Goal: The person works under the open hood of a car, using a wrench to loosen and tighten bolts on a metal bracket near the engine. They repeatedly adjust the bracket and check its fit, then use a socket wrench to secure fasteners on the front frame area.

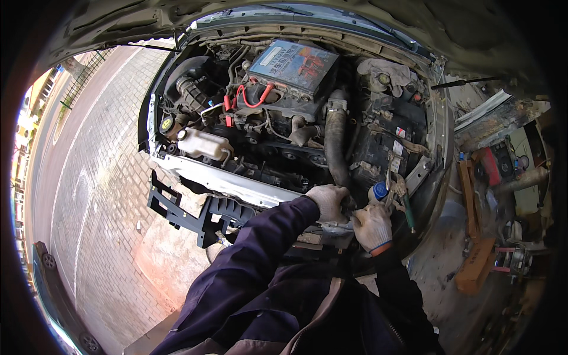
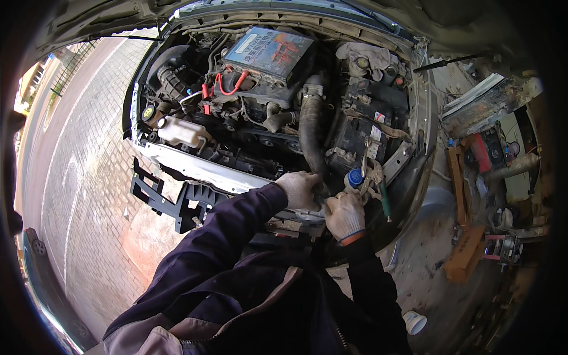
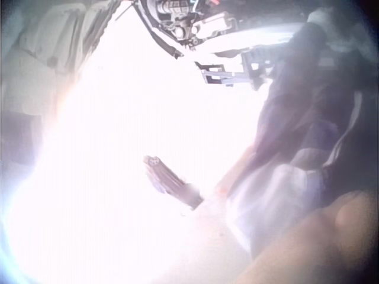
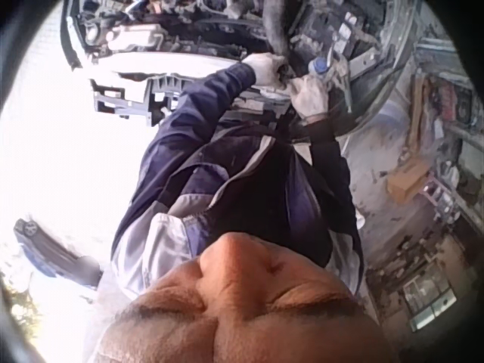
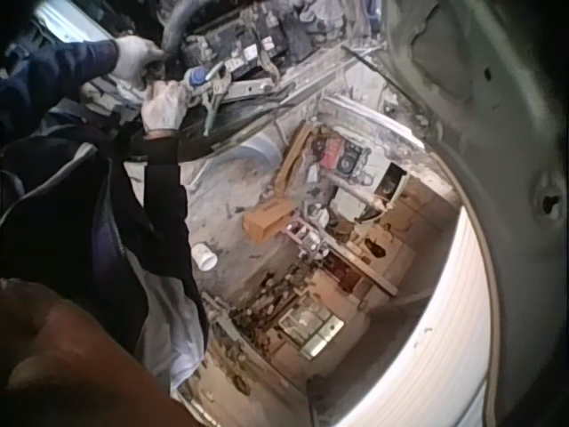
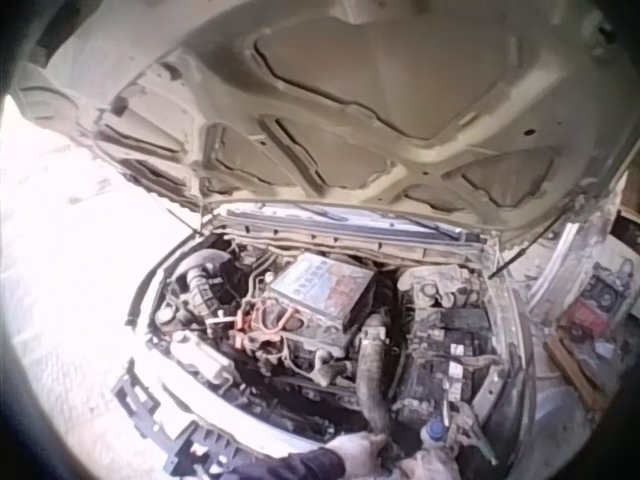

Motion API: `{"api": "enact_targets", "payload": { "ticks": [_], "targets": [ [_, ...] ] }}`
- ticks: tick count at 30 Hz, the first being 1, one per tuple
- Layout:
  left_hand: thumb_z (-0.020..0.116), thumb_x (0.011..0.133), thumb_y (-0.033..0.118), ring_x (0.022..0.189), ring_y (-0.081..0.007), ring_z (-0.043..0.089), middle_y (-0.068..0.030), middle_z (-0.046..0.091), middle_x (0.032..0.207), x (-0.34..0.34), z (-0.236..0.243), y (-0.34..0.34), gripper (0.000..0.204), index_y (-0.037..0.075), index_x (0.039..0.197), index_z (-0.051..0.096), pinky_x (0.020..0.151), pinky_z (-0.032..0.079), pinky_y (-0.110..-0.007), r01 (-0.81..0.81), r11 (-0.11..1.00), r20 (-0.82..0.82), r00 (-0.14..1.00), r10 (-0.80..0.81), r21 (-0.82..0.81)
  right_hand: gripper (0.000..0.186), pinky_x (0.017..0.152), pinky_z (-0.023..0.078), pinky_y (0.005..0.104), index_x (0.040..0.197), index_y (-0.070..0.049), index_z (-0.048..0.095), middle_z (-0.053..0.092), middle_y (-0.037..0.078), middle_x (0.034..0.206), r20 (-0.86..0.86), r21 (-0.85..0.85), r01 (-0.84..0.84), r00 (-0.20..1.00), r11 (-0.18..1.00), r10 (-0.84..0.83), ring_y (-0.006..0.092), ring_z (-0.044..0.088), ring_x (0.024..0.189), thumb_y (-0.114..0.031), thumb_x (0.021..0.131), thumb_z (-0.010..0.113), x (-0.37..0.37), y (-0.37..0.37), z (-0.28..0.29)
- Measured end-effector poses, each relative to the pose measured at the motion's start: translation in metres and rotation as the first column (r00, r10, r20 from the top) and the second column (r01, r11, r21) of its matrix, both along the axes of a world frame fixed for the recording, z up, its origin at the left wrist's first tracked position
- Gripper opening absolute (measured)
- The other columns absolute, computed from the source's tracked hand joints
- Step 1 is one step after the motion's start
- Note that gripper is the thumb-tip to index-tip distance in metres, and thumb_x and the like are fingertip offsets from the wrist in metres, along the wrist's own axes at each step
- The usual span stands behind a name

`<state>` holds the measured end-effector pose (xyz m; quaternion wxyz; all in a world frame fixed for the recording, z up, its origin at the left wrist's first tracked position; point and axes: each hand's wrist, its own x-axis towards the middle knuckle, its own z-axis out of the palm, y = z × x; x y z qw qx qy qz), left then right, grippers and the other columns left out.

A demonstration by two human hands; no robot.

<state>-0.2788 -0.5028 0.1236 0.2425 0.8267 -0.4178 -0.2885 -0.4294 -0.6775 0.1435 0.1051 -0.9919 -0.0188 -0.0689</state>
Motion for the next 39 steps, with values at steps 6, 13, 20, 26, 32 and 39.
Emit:
{"api": "enact_targets", "payload": {
  "ticks": [6,13,20,26,32,39],
  "targets": [
    [0.090,0.080,0.052,0.129,-0.0376,0.073,-0.0199,0.078,0.130,0.000,-0.001,0.001,0.074,0.006,0.135,0.071,0.111,0.060,-0.049,0.002,1.000,0.019,1.000,-0.001,-0.030,0.025,0.096,0.053,0.0558,0.086,-0.005,0.079,0.073,0.018,0.090,0.042,-0.037,0.006,0.999,0.999,-0.004,0.0416,0.070,0.098,-0.029,0.092,0.084,0.000,0.004,0.000],
    [0.090,0.080,0.051,0.126,-0.0377,0.074,-0.0194,0.079,0.127,0.000,-0.002,-0.001,0.074,0.006,0.135,0.070,0.109,0.061,-0.049,0.009,1.000,0.015,1.000,-0.008,-0.020,0.028,0.094,0.054,0.0566,0.084,-0.004,0.078,0.073,0.019,0.086,0.019,-0.050,0.012,1.000,0.999,-0.011,0.0430,0.071,0.092,-0.030,0.092,0.084,0.002,0.009,0.006],
    [0.091,0.080,0.050,0.126,-0.0375,0.074,-0.0186,0.080,0.126,0.000,-0.005,-0.001,0.074,0.006,0.135,0.070,0.109,0.061,-0.049,0.015,0.999,0.043,0.999,-0.013,-0.047,0.023,0.087,0.055,0.0551,0.087,-0.004,0.078,0.071,0.018,0.086,-0.036,0.031,-0.023,0.999,0.999,0.024,0.0413,0.071,0.093,-0.026,0.093,0.083,-0.001,0.008,0.003],
    [0.091,0.080,0.049,0.126,-0.0374,0.074,-0.0188,0.080,0.125,0.000,-0.003,-0.001,0.074,0.006,0.136,0.069,0.109,0.061,-0.049,0.021,0.999,0.045,0.999,-0.019,-0.030,0.021,0.084,0.056,0.0553,0.086,-0.006,0.077,0.070,0.016,0.090,0.080,-0.016,0.013,0.997,1.000,-0.012,0.0406,0.071,0.093,-0.025,0.094,0.083,-0.003,0.008,-0.008],
    [0.091,0.080,0.048,0.129,-0.0371,0.073,-0.0186,0.079,0.128,0.000,0.002,0.000,0.072,0.006,0.134,0.069,0.110,0.060,-0.049,0.024,1.000,0.039,0.999,-0.023,-0.012,0.021,0.089,0.055,0.0546,0.088,-0.007,0.076,0.070,0.015,0.092,0.072,-0.010,-0.040,0.997,0.999,0.041,0.0388,0.070,0.097,-0.025,0.094,0.083,-0.007,0.003,-0.002],
    [0.091,0.081,0.047,0.127,-0.0372,0.074,-0.0180,0.080,0.126,0.001,0.000,-0.001,0.069,0.006,0.133,0.070,0.109,0.060,-0.049,0.030,0.999,0.034,0.999,-0.029,-0.031,0.016,0.094,0.054,0.0538,0.097,-0.006,0.079,0.071,0.015,0.094,-0.017,-0.022,-0.062,0.998,0.998,0.062,0.0382,0.070,0.099,-0.021,0.091,0.082,-0.006,0.001,0.008]
  ]
}}
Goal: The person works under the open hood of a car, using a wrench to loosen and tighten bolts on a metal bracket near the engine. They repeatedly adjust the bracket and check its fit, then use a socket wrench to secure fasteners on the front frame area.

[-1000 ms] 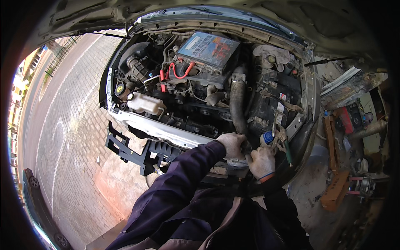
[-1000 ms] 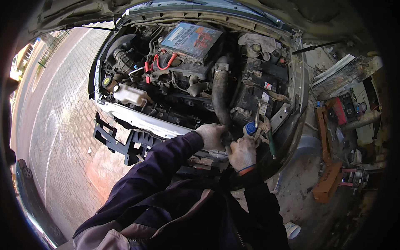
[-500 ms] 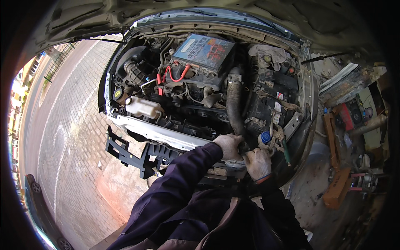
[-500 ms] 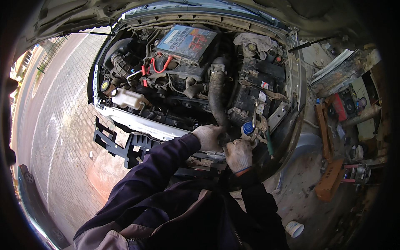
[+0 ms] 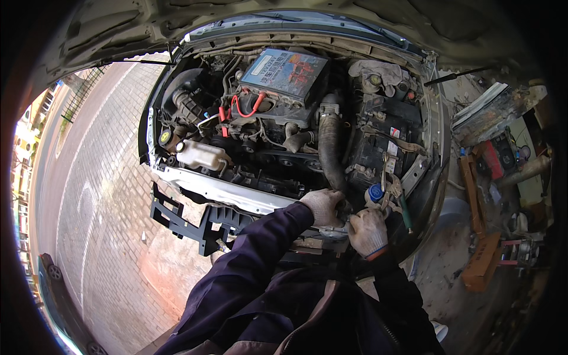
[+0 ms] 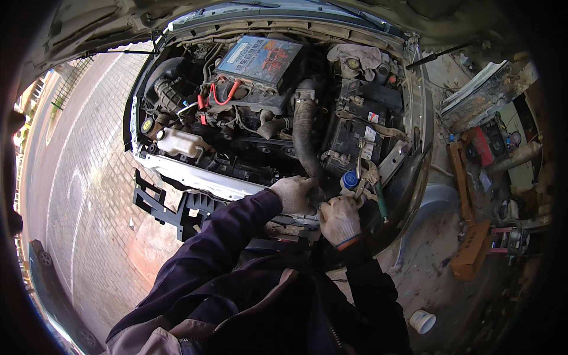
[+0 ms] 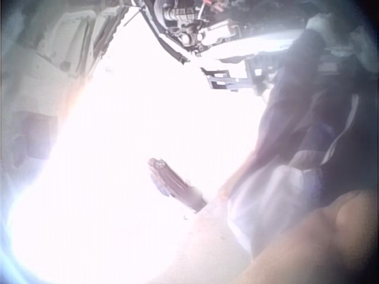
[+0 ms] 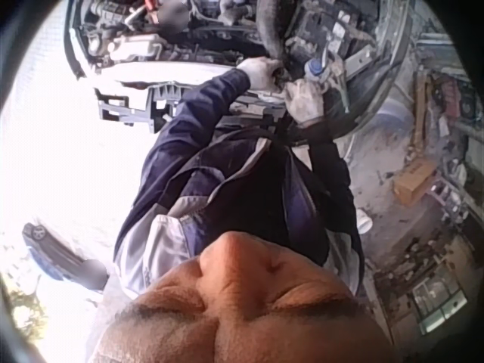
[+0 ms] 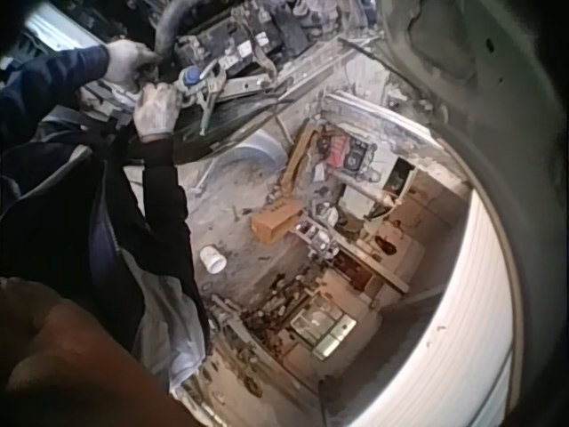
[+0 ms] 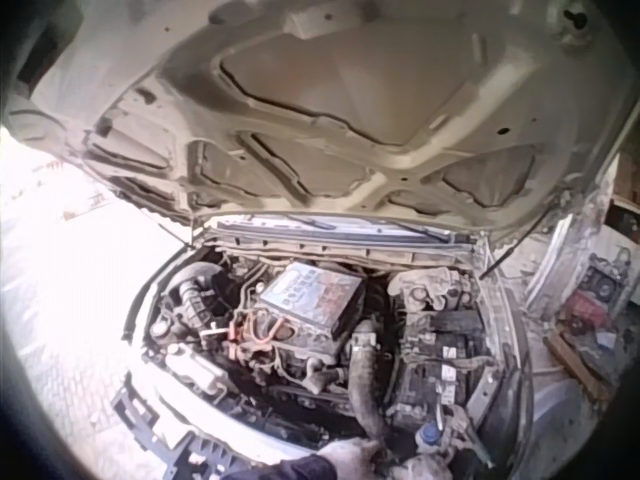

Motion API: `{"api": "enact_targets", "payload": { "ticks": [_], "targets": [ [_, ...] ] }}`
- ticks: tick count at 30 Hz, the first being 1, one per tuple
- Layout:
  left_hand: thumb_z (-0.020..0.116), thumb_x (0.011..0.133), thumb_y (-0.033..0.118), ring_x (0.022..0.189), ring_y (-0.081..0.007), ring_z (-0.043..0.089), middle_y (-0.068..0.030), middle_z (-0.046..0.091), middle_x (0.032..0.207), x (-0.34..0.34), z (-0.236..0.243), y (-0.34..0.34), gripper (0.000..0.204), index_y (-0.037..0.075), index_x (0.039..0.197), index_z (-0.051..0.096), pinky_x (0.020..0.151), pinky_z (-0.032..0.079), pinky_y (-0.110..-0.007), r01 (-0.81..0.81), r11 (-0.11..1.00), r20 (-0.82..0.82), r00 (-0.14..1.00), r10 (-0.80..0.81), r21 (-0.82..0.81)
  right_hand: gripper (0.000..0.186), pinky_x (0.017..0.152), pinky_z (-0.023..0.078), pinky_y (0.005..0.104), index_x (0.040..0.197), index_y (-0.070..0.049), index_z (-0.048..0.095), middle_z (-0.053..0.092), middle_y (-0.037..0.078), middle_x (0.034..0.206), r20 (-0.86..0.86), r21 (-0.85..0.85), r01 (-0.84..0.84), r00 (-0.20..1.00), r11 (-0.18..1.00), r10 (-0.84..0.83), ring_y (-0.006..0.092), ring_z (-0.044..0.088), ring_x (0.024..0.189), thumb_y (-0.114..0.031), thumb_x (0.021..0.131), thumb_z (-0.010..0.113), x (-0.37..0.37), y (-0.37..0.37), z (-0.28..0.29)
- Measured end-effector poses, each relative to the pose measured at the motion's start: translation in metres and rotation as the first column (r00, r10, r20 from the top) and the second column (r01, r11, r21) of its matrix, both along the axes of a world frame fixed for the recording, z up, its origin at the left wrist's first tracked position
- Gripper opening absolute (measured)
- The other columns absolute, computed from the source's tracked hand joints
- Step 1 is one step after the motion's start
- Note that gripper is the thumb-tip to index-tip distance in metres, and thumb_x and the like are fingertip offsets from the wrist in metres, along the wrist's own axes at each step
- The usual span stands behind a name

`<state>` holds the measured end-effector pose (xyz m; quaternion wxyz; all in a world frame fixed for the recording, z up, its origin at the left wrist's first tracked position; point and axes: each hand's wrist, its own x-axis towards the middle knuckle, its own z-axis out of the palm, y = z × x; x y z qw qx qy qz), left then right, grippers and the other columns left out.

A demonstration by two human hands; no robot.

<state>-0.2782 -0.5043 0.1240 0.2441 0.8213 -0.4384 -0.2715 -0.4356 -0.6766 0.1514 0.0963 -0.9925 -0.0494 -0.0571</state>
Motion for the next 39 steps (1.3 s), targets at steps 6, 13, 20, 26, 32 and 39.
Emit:
{"api": "enact_targets", "payload": {
  "ticks": [6,13,20,26,32,39],
  "targets": [
    [0.090,0.081,0.047,0.127,-0.0372,0.074,-0.0181,0.080,0.127,0.002,-0.003,-0.002,0.070,0.006,0.134,0.070,0.110,0.060,-0.049,0.001,1.000,-0.034,0.999,0.000,0.016,0.020,0.100,0.053,0.0542,0.104,-0.006,0.083,0.074,0.017,0.100,-0.010,0.054,0.026,1.000,0.998,-0.026,0.0388,0.071,0.106,-0.020,0.091,0.083,-0.002,0.000,-0.004],
    [0.091,0.080,0.047,0.129,-0.0363,0.072,-0.0177,0.079,0.130,-0.001,0.000,-0.002,0.072,0.007,0.137,0.069,0.112,0.059,-0.048,-0.011,0.999,0.001,1.000,0.011,0.037,0.021,0.096,0.055,0.0533,0.098,-0.007,0.082,0.075,0.016,0.098,-0.012,0.017,0.076,0.997,0.997,-0.076,0.0389,0.071,0.104,-0.027,0.093,0.084,0.000,0.001,-0.014],
    [0.091,0.080,0.046,0.129,-0.0375,0.072,-0.0186,0.078,0.130,0.001,0.004,-0.002,0.074,0.007,0.138,0.068,0.112,0.059,-0.049,0.007,0.999,-0.047,0.999,-0.005,0.051,0.019,0.098,0.054,0.0529,0.093,-0.006,0.081,0.075,0.015,0.098,0.084,0.099,-0.015,0.996,0.995,0.007,0.0376,0.071,0.105,-0.025,0.093,0.082,0.004,-0.003,-0.004],
    [0.092,0.078,0.045,0.129,-0.0386,0.072,-0.0194,0.078,0.131,0.000,-0.006,-0.001,0.077,0.008,0.141,0.067,0.111,0.059,-0.049,-0.006,1.000,0.008,1.000,0.006,0.000,0.020,0.100,0.054,0.0525,0.087,-0.007,0.080,0.075,0.014,0.096,-0.020,0.046,0.034,0.999,0.998,-0.033,0.0368,0.071,0.105,-0.025,0.092,0.084,0.005,-0.002,-0.001],
    [0.093,0.079,0.051,0.133,-0.0372,0.071,-0.0208,0.076,0.136,0.000,-0.008,-0.003,0.083,0.007,0.144,0.068,0.113,0.059,-0.048,-0.020,1.000,-0.007,1.000,0.020,0.019,0.014,0.102,0.055,0.0524,0.094,-0.004,0.081,0.077,0.014,0.102,-0.014,0.110,-0.031,0.999,0.993,0.033,0.0367,0.072,0.108,-0.017,0.093,0.079,0.003,-0.004,0.002],
    [0.092,0.079,0.050,0.133,-0.0383,0.071,-0.0219,0.077,0.135,0.000,-0.007,-0.003,0.080,0.005,0.141,0.069,0.113,0.059,-0.049,-0.036,0.999,-0.029,0.999,0.037,0.013,0.010,0.100,0.055,0.0518,0.096,-0.006,0.083,0.078,0.014,0.106,-0.022,0.117,0.013,1.000,0.993,-0.010,0.0374,0.072,0.107,-0.014,0.092,0.078,0.004,0.001,0.001]
  ]
}}
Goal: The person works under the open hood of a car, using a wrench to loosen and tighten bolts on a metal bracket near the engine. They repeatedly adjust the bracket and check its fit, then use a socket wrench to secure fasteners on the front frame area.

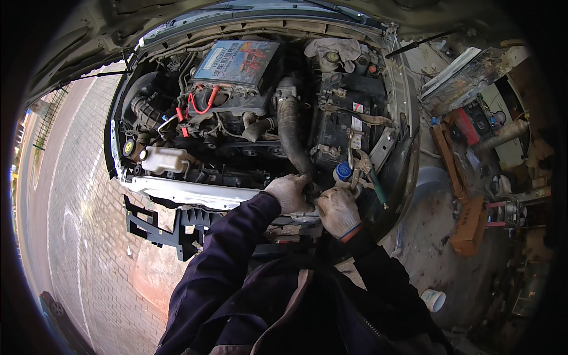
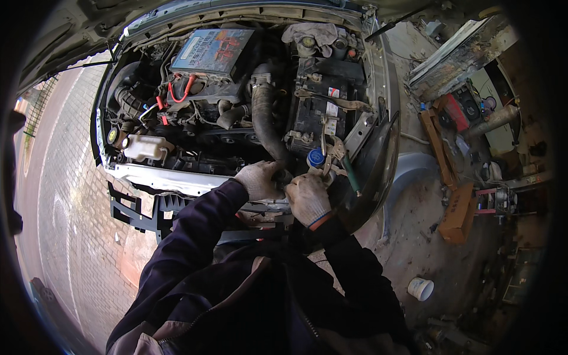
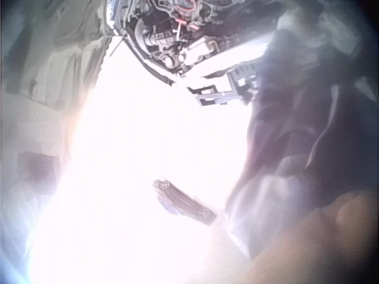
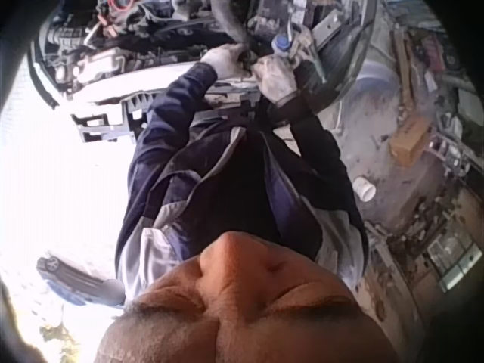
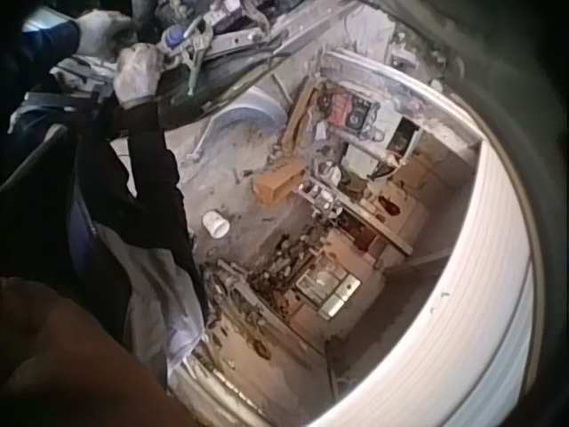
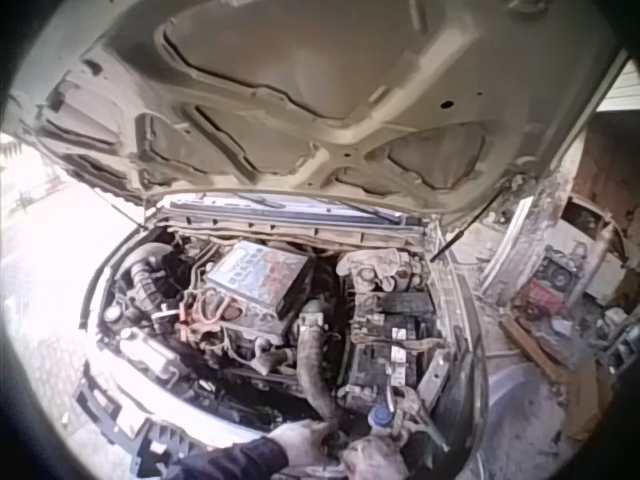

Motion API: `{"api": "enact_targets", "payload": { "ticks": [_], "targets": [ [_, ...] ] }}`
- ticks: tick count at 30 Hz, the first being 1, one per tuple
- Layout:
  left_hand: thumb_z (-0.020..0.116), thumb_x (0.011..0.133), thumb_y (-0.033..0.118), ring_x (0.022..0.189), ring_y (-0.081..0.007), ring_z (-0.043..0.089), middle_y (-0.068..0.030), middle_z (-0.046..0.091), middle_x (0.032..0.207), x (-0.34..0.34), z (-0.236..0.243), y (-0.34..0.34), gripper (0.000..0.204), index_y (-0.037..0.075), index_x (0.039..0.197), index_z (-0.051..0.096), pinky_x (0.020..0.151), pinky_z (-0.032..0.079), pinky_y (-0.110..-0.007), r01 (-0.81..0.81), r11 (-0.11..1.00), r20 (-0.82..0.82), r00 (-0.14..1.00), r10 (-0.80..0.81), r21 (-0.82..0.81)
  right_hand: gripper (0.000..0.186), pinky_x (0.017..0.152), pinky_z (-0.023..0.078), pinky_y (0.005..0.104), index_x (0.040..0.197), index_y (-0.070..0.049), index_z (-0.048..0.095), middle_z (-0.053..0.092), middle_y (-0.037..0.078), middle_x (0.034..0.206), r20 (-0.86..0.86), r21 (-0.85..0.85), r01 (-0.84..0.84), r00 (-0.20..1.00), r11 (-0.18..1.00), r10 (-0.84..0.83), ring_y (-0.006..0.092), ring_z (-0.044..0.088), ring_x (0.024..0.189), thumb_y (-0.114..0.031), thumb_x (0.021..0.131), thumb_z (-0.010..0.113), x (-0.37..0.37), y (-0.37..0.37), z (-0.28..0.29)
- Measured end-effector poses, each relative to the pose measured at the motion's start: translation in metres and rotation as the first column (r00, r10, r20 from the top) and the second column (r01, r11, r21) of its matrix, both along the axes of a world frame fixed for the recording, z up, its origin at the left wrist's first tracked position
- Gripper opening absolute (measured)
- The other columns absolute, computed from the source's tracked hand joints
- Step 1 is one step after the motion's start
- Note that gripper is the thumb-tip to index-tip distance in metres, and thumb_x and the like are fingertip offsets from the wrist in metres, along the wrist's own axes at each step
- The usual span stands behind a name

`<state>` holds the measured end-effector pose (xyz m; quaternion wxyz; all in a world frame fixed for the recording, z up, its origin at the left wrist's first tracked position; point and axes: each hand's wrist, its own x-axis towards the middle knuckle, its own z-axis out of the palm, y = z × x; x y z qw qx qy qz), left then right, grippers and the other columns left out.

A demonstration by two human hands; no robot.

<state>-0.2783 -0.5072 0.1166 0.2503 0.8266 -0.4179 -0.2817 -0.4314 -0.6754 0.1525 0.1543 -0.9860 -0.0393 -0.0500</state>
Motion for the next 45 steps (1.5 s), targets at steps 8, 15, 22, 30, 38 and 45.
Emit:
{"api": "enact_targets", "payload": {
  "ticks": [8,15,22,30,38,45],
  "targets": [
    [0.090,0.082,0.046,0.135,-0.0383,0.069,-0.0216,0.076,0.137,0.009,-0.006,0.002,0.079,0.006,0.145,0.067,0.114,0.058,-0.048,0.080,0.997,-0.016,0.997,-0.080,-0.011,0.012,0.098,0.056,0.0526,0.094,-0.004,0.082,0.079,0.015,0.108,0.063,0.076,-0.002,0.998,0.997,-0.003,0.0382,0.073,0.107,-0.016,0.092,0.081,-0.002,-0.007,-0.006],
    [0.087,0.083,0.048,0.133,-0.0387,0.071,-0.0224,0.075,0.137,0.004,0.004,0.001,0.072,0.003,0.137,0.071,0.113,0.059,-0.048,0.038,0.999,-0.030,0.999,-0.037,0.037,0.016,0.098,0.056,0.0528,0.090,-0.003,0.081,0.079,0.016,0.101,0.033,0.029,0.041,0.999,0.999,-0.042,0.0385,0.073,0.103,-0.019,0.092,0.082,0.000,-0.005,-0.007],
    [0.088,0.082,0.045,0.124,-0.0400,0.074,-0.0219,0.078,0.125,0.007,-0.001,0.006,0.066,0.006,0.133,0.072,0.107,0.061,-0.050,0.049,0.995,0.010,0.999,-0.048,-0.089,0.017,0.095,0.057,0.0532,0.099,-0.003,0.083,0.079,0.016,0.105,-0.042,0.040,0.011,0.999,0.999,-0.009,0.0385,0.074,0.103,-0.017,0.090,0.084,0.006,0.002,0.009],
    [0.088,0.083,0.045,0.120,-0.0417,0.074,-0.0232,0.078,0.122,0.012,-0.010,0.012,0.071,0.001,0.136,0.069,0.104,0.062,-0.051,0.087,0.988,0.000,0.996,-0.087,-0.128,0.031,0.087,0.055,0.0547,0.076,0.000,0.074,0.073,0.018,0.090,-0.093,-0.023,0.066,0.993,0.998,-0.067,0.0388,0.072,0.094,-0.024,0.090,0.087,0.010,0.004,-0.001],
    [0.092,0.074,0.065,0.117,-0.0419,0.073,-0.0232,0.075,0.127,0.028,-0.004,0.013,0.102,-0.006,0.141,0.063,0.102,0.061,-0.051,0.168,0.979,-0.092,0.980,-0.179,-0.114,0.026,0.093,0.059,0.0501,0.117,-0.008,0.082,0.070,0.012,0.112,0.179,-0.115,0.205,0.967,0.972,-0.183,0.0369,0.069,0.108,-0.019,0.094,0.087,0.120,-0.007,0.063],
    [0.093,0.071,0.063,0.124,-0.0405,0.069,-0.0258,0.070,0.137,0.035,-0.004,0.012,0.120,-0.012,0.156,0.052,0.106,0.058,-0.047,0.195,0.974,-0.194,0.957,-0.214,-0.112,0.026,0.094,0.060,0.0492,0.122,-0.008,0.082,0.079,0.017,0.113,0.313,-0.064,0.126,0.945,0.990,-0.100,0.0408,0.075,0.105,-0.026,0.106,0.074,0.394,-0.054,0.109]
  ]
}}
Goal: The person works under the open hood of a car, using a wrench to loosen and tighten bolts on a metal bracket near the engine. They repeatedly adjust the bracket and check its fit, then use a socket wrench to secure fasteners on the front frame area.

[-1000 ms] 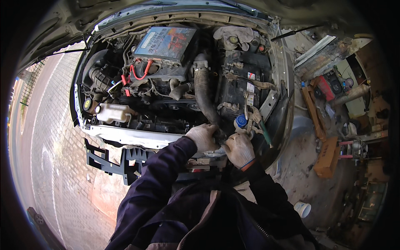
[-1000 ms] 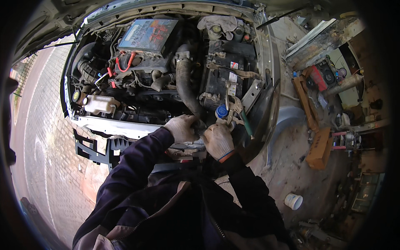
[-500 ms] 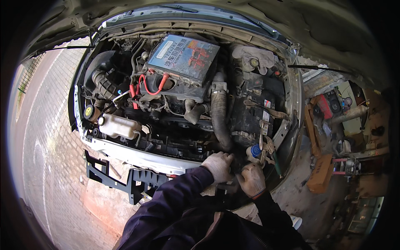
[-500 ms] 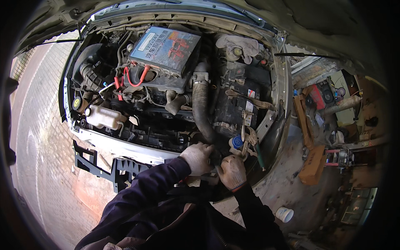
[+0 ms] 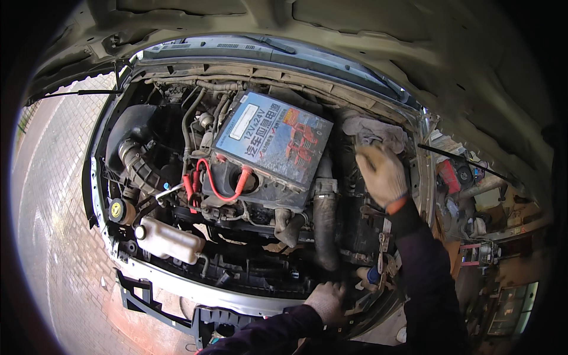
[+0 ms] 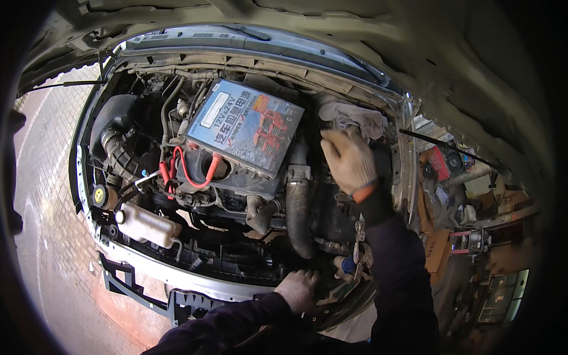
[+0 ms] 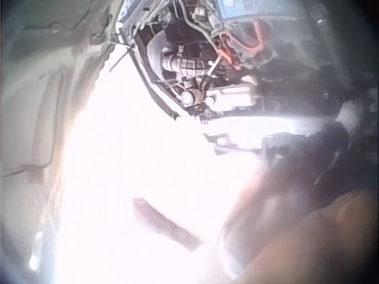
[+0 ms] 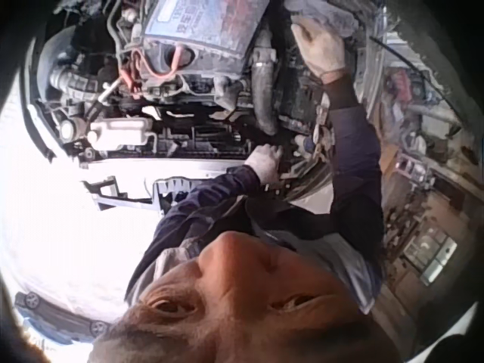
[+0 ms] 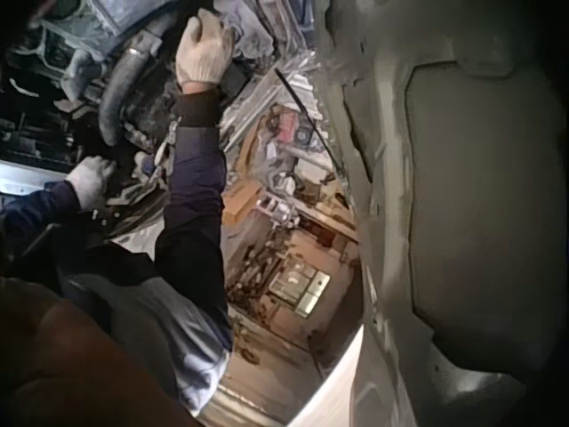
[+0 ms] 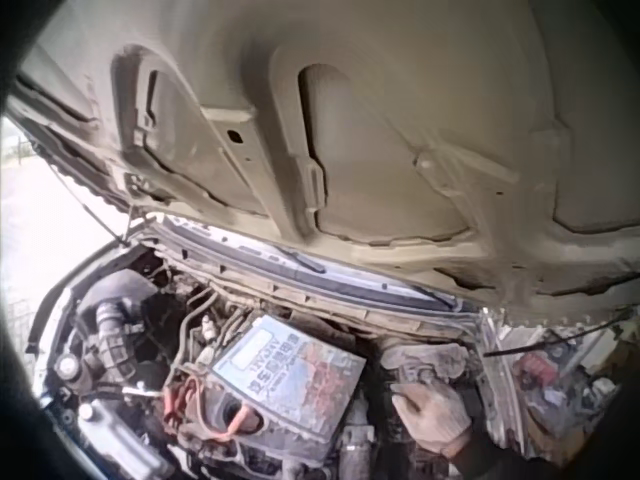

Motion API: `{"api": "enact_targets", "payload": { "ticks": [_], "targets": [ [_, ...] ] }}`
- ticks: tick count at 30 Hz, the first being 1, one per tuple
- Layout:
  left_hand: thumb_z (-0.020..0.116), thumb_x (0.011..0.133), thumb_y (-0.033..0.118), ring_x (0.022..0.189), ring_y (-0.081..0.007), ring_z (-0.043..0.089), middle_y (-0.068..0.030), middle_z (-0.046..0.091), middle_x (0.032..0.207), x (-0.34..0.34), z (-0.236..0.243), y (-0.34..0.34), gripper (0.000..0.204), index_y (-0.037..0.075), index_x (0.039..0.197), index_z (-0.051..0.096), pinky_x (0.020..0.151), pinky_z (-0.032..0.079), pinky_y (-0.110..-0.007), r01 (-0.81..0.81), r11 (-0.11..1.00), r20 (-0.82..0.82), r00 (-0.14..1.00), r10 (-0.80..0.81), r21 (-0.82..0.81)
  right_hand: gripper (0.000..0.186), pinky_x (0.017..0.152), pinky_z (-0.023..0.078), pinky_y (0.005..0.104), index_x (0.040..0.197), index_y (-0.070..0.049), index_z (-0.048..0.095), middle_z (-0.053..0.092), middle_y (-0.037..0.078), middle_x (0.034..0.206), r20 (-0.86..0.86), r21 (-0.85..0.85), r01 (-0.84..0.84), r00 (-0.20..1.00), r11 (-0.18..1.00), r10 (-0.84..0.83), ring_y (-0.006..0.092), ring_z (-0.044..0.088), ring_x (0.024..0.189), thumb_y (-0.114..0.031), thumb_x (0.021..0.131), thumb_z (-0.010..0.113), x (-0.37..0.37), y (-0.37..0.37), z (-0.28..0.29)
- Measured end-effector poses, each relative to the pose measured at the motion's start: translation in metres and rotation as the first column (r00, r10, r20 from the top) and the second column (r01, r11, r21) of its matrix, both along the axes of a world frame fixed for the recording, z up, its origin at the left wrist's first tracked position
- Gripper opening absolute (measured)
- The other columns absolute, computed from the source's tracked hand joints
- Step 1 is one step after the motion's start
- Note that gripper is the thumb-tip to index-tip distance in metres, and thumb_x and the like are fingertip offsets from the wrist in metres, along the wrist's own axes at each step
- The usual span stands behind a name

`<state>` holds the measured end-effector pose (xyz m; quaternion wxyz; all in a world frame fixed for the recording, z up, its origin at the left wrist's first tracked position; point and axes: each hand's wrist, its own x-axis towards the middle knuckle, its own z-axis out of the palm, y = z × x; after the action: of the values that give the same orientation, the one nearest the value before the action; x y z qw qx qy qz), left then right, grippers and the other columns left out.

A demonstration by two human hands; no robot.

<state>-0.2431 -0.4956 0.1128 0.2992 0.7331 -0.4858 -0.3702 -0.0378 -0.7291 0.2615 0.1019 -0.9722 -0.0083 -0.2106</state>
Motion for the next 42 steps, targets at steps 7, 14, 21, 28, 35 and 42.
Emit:
{"api": "enact_targets", "payload": {
  "ticks": [7,14,21,28,35,42],
  "targets": [
    [0.081,0.086,0.045,0.110,-0.0390,0.072,-0.0236,0.073,0.124,-0.007,-0.023,0.001,0.081,-0.010,0.143,0.061,0.094,0.059,-0.050,-0.097,0.980,0.004,0.995,0.099,-0.173,0.054,0.104,0.059,0.0551,0.121,-0.009,0.084,0.080,0.024,0.124,-0.189,-0.116,0.281,0.936,0.953,-0.299,0.0473,0.073,0.120,-0.055,0.108,0.058,0.308,-0.020,-0.001],
    [0.076,0.087,0.028,0.110,-0.0391,0.072,-0.0242,0.074,0.118,-0.005,-0.029,0.002,0.065,-0.010,0.138,0.063,0.095,0.059,-0.050,-0.142,0.953,-0.045,0.990,0.135,-0.267,0.072,0.112,0.056,0.0539,0.133,-0.003,0.082,0.076,0.024,0.144,-0.268,-0.262,0.418,0.835,0.870,-0.481,0.0443,0.071,0.135,-0.065,0.098,0.072,0.388,-0.011,-0.025],
    [0.074,0.087,0.027,0.108,-0.0379,0.072,-0.0236,0.074,0.118,-0.001,-0.026,0.001,0.065,-0.010,0.139,0.063,0.095,0.059,-0.051,-0.126,0.958,-0.033,0.992,0.121,-0.257,0.060,0.106,0.058,0.0528,0.129,-0.004,0.084,0.079,0.025,0.134,-0.270,-0.397,0.308,0.861,0.864,-0.431,0.0448,0.075,0.125,-0.053,0.095,0.076,0.404,-0.035,-0.029],
    [0.075,0.086,0.027,0.114,-0.0397,0.072,-0.0258,0.073,0.126,0.002,-0.024,0.000,0.067,-0.009,0.141,0.062,0.097,0.059,-0.051,-0.134,0.954,-0.060,0.991,0.122,-0.267,0.034,0.099,0.061,0.0419,0.116,-0.002,0.084,0.087,0.015,0.115,-0.288,0.293,0.224,0.948,0.930,-0.138,0.0310,0.082,0.111,-0.030,0.098,0.077,0.392,-0.100,-0.047],
    [0.079,0.083,0.030,0.112,-0.0387,0.072,-0.0245,0.072,0.126,-0.003,-0.029,-0.001,0.079,-0.010,0.148,0.059,0.095,0.059,-0.049,-0.092,0.966,-0.007,0.996,0.093,-0.241,0.027,0.102,0.063,0.0352,0.129,0.008,0.074,0.080,0.017,0.124,-0.227,0.817,0.131,0.968,0.562,0.105,0.0265,0.082,0.111,-0.010,0.109,0.071,0.386,-0.123,-0.059],
    [0.080,0.081,0.032,0.111,-0.0381,0.072,-0.0238,0.072,0.124,0.000,-0.031,-0.002,0.083,-0.010,0.150,0.058,0.093,0.060,-0.049,-0.048,0.974,-0.020,0.999,0.045,-0.220,0.027,0.101,0.065,0.0389,0.129,0.008,0.072,0.080,0.018,0.120,-0.177,0.836,0.108,0.981,0.538,0.078,0.0289,0.081,0.110,-0.011,0.110,0.072,0.381,-0.111,-0.055]
  ]
}}
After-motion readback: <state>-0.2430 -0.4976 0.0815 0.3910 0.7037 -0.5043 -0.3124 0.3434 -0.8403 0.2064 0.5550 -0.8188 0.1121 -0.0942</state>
